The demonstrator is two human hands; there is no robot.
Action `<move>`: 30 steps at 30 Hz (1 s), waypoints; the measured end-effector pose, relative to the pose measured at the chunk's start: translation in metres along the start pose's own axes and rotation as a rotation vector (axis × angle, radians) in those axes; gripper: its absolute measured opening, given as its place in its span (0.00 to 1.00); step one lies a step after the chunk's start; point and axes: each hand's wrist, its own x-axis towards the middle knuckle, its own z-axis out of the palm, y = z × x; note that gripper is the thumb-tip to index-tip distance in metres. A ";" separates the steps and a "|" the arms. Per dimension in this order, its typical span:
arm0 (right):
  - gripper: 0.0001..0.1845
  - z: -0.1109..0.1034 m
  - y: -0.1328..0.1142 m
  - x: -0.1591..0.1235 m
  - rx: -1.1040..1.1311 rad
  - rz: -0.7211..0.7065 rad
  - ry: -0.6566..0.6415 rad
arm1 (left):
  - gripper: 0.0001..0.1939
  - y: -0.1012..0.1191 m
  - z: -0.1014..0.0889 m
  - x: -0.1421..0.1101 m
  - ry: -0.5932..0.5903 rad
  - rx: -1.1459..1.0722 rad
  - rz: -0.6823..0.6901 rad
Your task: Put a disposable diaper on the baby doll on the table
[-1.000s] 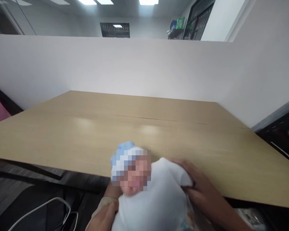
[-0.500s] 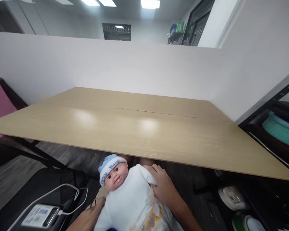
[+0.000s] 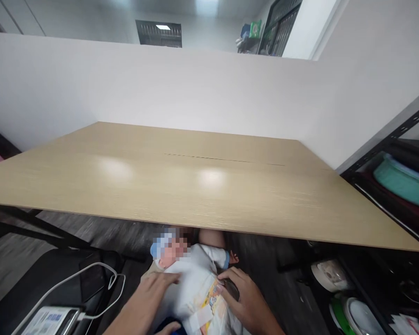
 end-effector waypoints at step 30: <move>0.18 0.006 -0.030 0.013 -0.294 -0.160 -0.181 | 0.13 0.016 -0.026 0.046 -0.501 -0.171 0.248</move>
